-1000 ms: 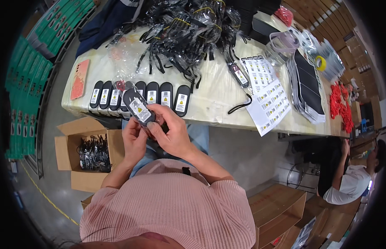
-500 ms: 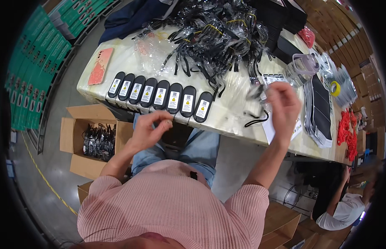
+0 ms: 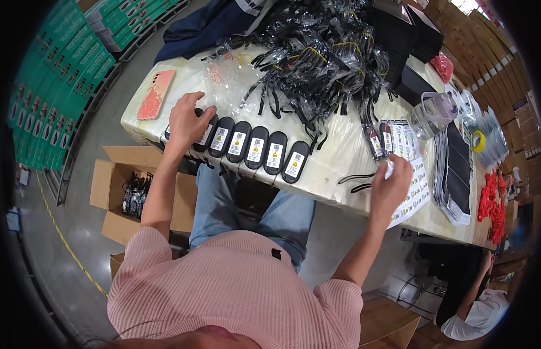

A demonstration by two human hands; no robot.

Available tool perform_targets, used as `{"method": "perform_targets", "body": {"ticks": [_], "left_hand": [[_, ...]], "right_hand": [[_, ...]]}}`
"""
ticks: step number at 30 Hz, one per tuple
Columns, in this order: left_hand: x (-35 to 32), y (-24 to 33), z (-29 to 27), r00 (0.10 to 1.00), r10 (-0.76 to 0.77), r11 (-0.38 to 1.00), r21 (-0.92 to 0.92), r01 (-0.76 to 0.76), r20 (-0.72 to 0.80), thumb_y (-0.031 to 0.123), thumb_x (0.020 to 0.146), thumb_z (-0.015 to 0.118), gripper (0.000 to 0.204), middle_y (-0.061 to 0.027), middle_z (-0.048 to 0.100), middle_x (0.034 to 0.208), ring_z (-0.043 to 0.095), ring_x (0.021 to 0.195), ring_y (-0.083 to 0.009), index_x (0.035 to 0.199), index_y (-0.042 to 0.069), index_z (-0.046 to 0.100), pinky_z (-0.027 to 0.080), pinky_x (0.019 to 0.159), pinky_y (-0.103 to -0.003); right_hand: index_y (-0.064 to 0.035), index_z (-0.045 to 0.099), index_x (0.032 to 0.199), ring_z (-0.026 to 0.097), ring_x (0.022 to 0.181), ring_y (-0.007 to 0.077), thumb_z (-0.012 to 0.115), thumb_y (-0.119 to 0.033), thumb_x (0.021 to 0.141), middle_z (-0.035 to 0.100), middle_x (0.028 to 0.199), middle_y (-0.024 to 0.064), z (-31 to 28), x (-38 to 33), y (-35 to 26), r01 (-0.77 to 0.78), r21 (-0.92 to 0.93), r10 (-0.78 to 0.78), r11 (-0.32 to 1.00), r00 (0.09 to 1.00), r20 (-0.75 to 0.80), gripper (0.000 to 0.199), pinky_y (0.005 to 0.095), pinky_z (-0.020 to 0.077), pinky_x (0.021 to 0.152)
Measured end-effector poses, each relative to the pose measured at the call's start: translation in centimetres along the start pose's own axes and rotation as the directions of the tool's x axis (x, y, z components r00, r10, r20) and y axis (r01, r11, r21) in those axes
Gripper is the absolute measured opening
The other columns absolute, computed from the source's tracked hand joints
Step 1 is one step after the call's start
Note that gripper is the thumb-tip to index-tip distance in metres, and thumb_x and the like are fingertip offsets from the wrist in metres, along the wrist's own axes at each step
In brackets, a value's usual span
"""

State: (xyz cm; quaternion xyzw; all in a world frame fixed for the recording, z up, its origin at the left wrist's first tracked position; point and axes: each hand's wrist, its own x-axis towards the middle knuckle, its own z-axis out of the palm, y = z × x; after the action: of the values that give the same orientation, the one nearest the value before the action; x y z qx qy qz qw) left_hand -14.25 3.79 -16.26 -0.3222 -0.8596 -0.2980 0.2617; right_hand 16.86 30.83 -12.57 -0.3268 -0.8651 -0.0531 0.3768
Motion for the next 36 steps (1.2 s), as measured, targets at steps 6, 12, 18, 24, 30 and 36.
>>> {"method": "perform_targets", "body": {"ticks": [6, 12, 18, 24, 30, 36], "left_hand": [[1.4, -2.1, 1.4, 0.89, -0.25, 0.963, 0.002, 0.269, 0.381, 0.028, 0.074, 0.066, 0.037, -0.0109, 0.064, 0.094, 0.062, 0.082, -0.0251, 0.102, 0.005, 0.062, 0.048, 0.07, -0.036], [1.7, -0.8, 1.2, 0.983, -0.173, 0.98, -0.092, 0.179, 0.062, 0.027, 0.073, 0.065, 0.028, -0.0121, 0.064, 0.09, 0.062, 0.081, -0.0272, 0.089, 0.004, 0.067, 0.048, 0.071, -0.036], [2.8, -3.5, 3.2, 0.973, -0.084, 0.995, -0.031, 0.092, 0.215, 0.027, 0.074, 0.064, 0.026, -0.0115, 0.064, 0.084, 0.063, 0.078, -0.0266, 0.085, 0.004, 0.068, 0.048, 0.071, -0.036], [3.2, -4.2, 2.3, 0.961, -0.228, 0.962, -0.115, 0.247, 0.157, 0.022, 0.078, 0.061, 0.02, -0.0102, 0.065, 0.084, 0.062, 0.074, -0.0232, 0.086, 0.004, 0.067, 0.047, 0.068, -0.032], [1.9, -1.1, -2.5, 0.865, -0.402, 0.541, -0.684, 0.49, 0.301, 0.017, 0.084, 0.057, 0.015, -0.0054, 0.064, 0.079, 0.059, 0.067, -0.0125, 0.088, 0.003, 0.063, 0.045, 0.06, -0.025], [-3.9, 4.4, -4.2, 0.802, -0.09, 0.271, -0.76, 0.59, 0.591, 0.01, 0.083, 0.058, 0.007, -0.0046, 0.062, 0.075, 0.055, 0.062, -0.0095, 0.086, 0.003, 0.058, 0.043, 0.056, -0.023]], "right_hand": [[-0.0031, 0.056, 0.106, 0.057, 0.076, 0.0253, 0.064, -0.019, 0.079, 0.058, 0.09, 0.0132, 1.9, -2.5, -9.2, -0.158, 0.398, -0.02, 0.904, 0.913, 0.407, 0.032, 0.0344, 0.0463, 0.065], [-0.0038, 0.052, 0.115, 0.058, 0.081, 0.0307, 0.064, -0.028, 0.078, 0.057, 0.097, 0.016, 2.5, -3.1, -12.8, -0.019, 0.27, -0.13, 0.963, 0.843, 0.521, 0.046, 0.039, 0.0466, 0.068], [-0.0032, 0.049, 0.119, 0.057, 0.085, 0.0359, 0.065, -0.025, 0.076, 0.056, 0.099, 0.0189, 2.7, -2.8, -12.8, -0.154, 0.331, -0.057, 0.931, 0.834, 0.548, 0.05, 0.0425, 0.0454, 0.071], [0.0013, 0.048, 0.115, 0.06, 0.082, 0.0315, 0.065, -0.021, 0.077, 0.057, 0.09, 0.0179, 4.5, -3.9, -10.7, -0.083, 0.397, -0.081, 0.914, 0.922, 0.379, 0.048, 0.0407, 0.0464, 0.07], [0.003, 0.051, 0.101, 0.059, 0.07, 0.0165, 0.06, -0.021, 0.085, 0.058, 0.077, 0.0093, 3.0, -3.3, -11.2, -0.558, 0.757, 0.057, 0.338, 0.816, 0.576, 0.03, 0.0282, 0.0468, 0.06], [0.0018, 0.053, 0.104, 0.057, 0.066, 0.0114, 0.054, -0.021, 0.09, 0.058, 0.074, 0.0055, 1.7, -2.4, -15.0, -0.663, 0.741, -0.308, -0.108, 0.731, 0.609, 0.027, 0.0214, 0.0443, 0.057]]}}
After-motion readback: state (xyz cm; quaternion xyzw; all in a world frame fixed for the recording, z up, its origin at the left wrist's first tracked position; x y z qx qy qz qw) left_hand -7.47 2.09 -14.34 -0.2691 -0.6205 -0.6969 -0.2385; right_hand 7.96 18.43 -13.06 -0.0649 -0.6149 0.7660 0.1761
